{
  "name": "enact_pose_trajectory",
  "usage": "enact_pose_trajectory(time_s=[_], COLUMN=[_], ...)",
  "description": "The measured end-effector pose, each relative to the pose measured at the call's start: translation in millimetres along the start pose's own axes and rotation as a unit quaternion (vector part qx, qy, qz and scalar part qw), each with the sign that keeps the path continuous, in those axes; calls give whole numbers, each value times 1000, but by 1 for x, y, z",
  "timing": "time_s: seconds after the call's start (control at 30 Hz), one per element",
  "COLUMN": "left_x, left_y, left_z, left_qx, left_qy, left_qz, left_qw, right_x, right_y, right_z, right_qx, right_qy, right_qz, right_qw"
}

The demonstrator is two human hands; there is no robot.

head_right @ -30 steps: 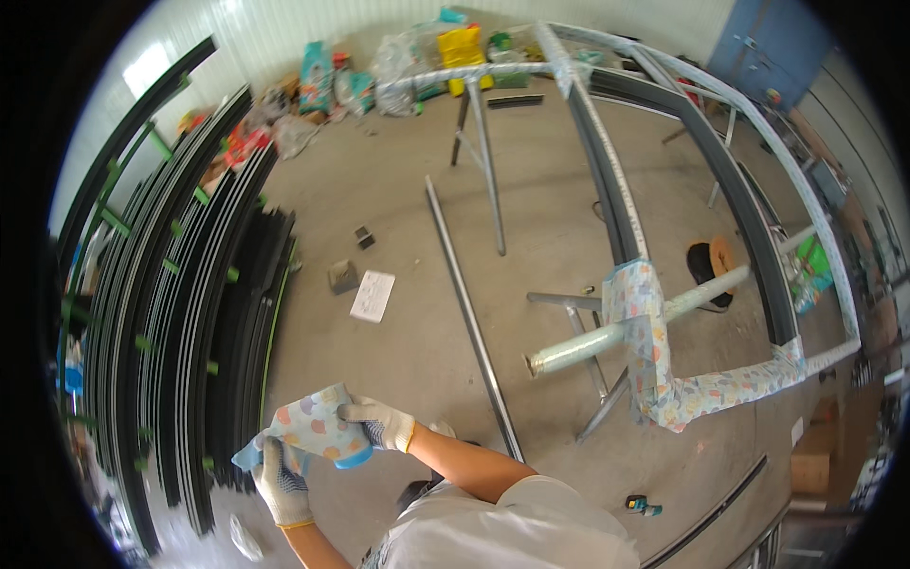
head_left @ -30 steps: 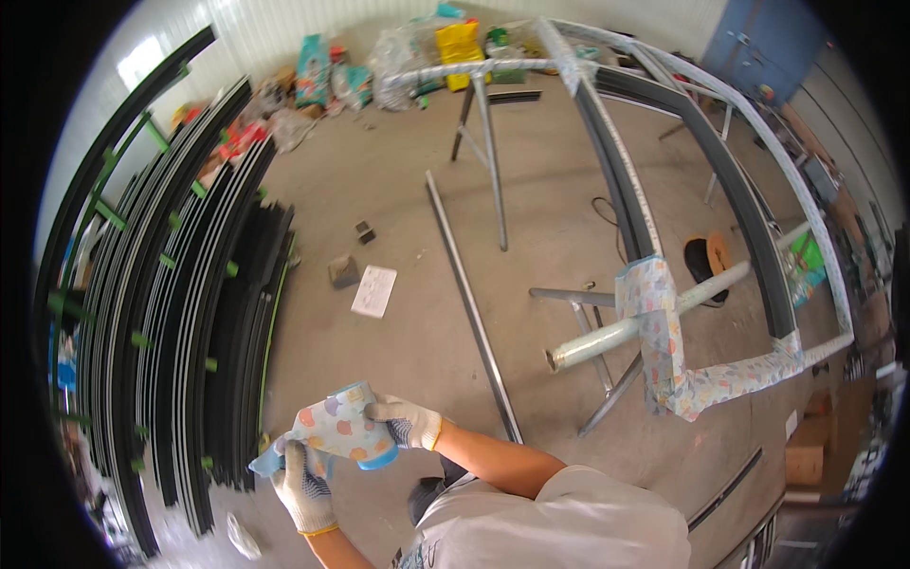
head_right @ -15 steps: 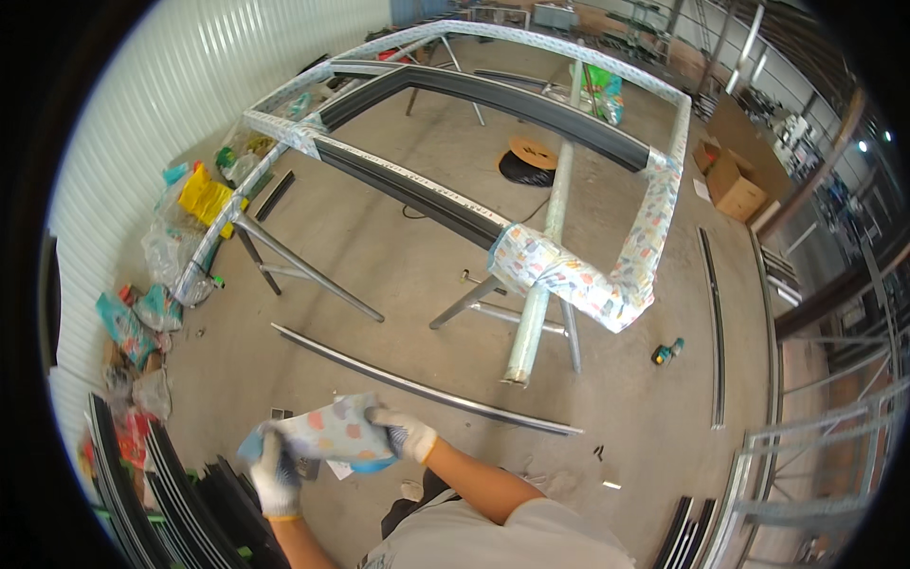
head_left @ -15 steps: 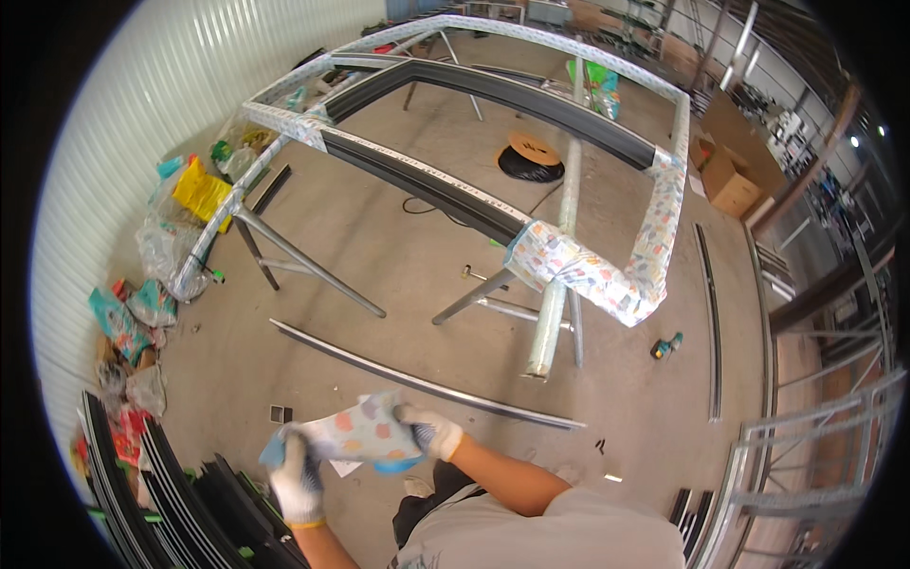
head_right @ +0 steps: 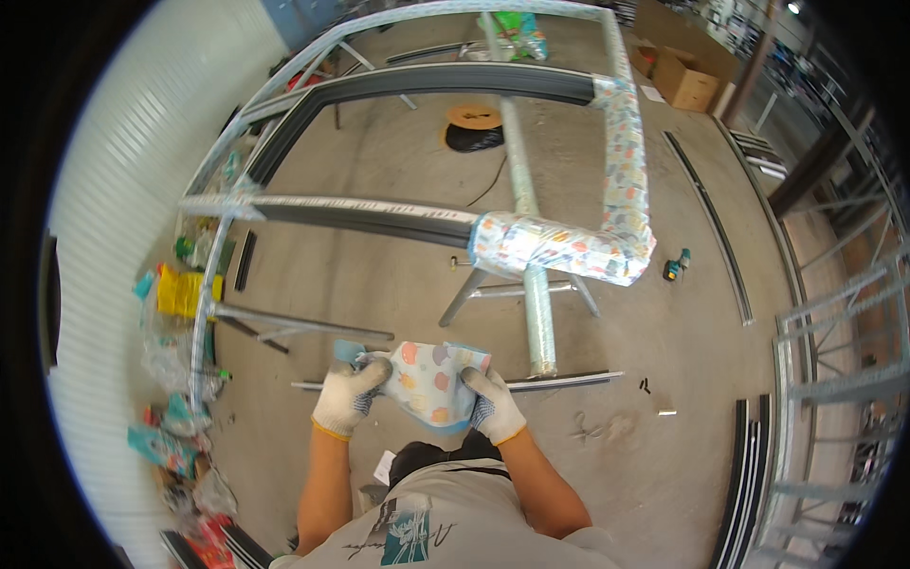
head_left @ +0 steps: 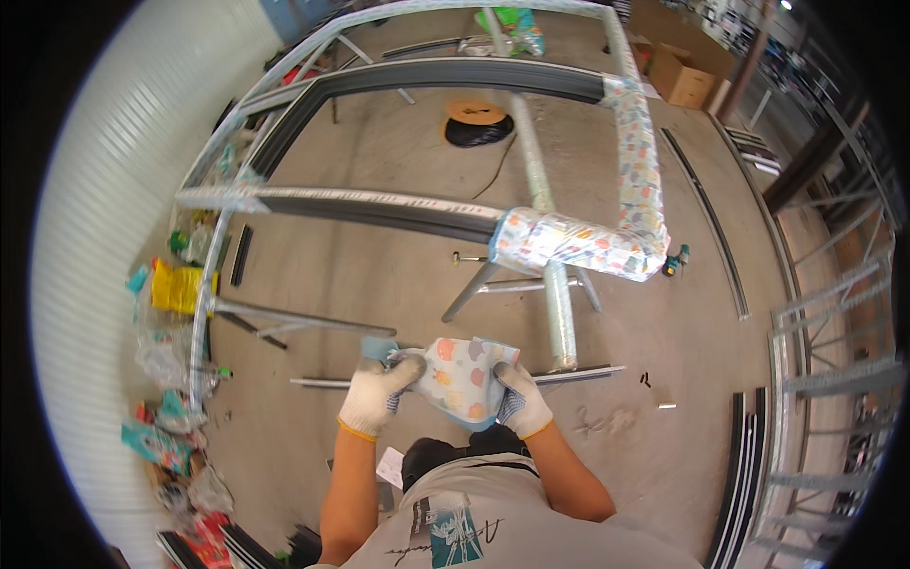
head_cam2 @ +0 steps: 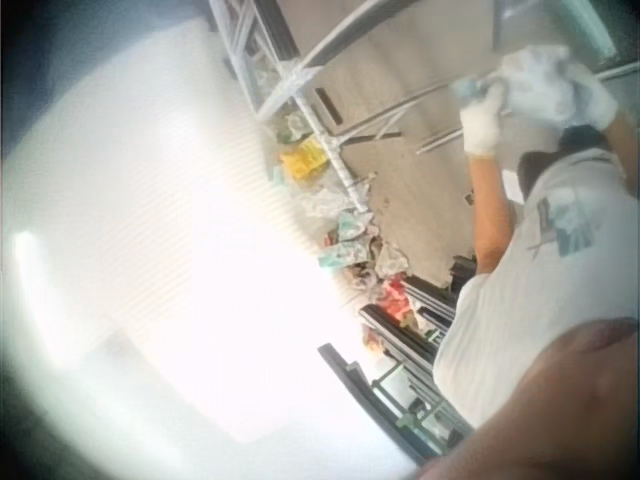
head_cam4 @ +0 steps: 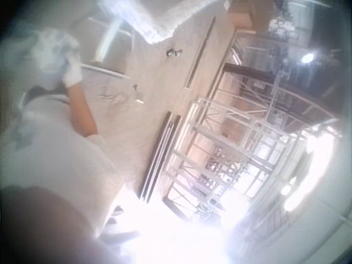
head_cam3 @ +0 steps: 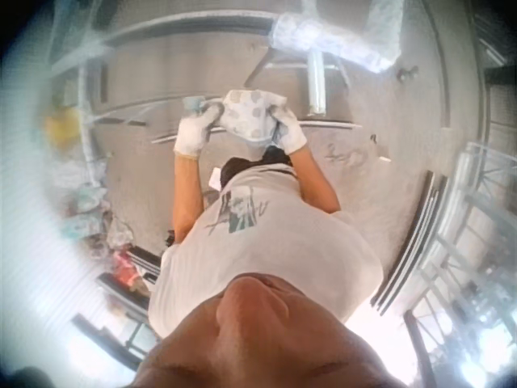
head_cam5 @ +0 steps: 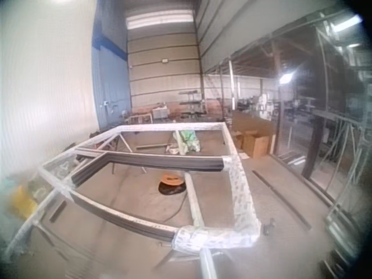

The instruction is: The person wraps a large metal frame with patterned protective film, smoothing it along the bars and around joints. They briefly handle a printed document on the floor before resuming wrapping. The frame remains on a stand throughout.

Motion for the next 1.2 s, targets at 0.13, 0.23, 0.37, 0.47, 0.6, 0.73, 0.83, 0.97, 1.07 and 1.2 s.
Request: enact_pose_trajectory(time_s=[0.13,0.23,0.37,0.47,0.6,0.73,0.83,0.97,1.07,1.2], left_x=[69,113,161,180,160,99,74,31,-2,-40], left_y=[-46,-88,-146,-198,-284,-354,-388,-413,-405,-402], left_z=[17,43,99,139,185,223,234,223,211,205], left_qx=[-17,-67,-173,-221,-271,-398,-485,-580,-656,-665], left_qy=[-174,-276,-339,-415,-427,-523,-493,-479,-322,-154], left_qz=[35,53,172,266,271,216,160,-60,-274,-416], left_qw=[984,957,909,841,819,722,704,656,626,601], right_x=[-14,-18,-40,-60,-65,-52,-43,-45,-51,-50], right_y=[-9,-16,-32,-51,-90,-131,-162,-185,-195,-215], right_z=[-10,-12,7,23,16,-3,-12,-13,-10,-11], right_qx=[-23,-32,-67,-67,42,174,261,351,385,268], right_qy=[-60,-166,-204,-197,-275,-310,-331,-329,-319,-348], right_qz=[-79,-104,-191,-270,-309,-358,-375,-410,-432,-469], right_qw=[995,980,958,940,909,864,825,775,750,766])
Point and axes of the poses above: each hand's wrist, its own y-axis away from the middle knuckle, its own z-axis out of the palm, x = y × z, the point moved 7 cm from there along -y, towards the middle knuckle, and after that the axes turned 1 degree about -y, right-handed, at the moved point
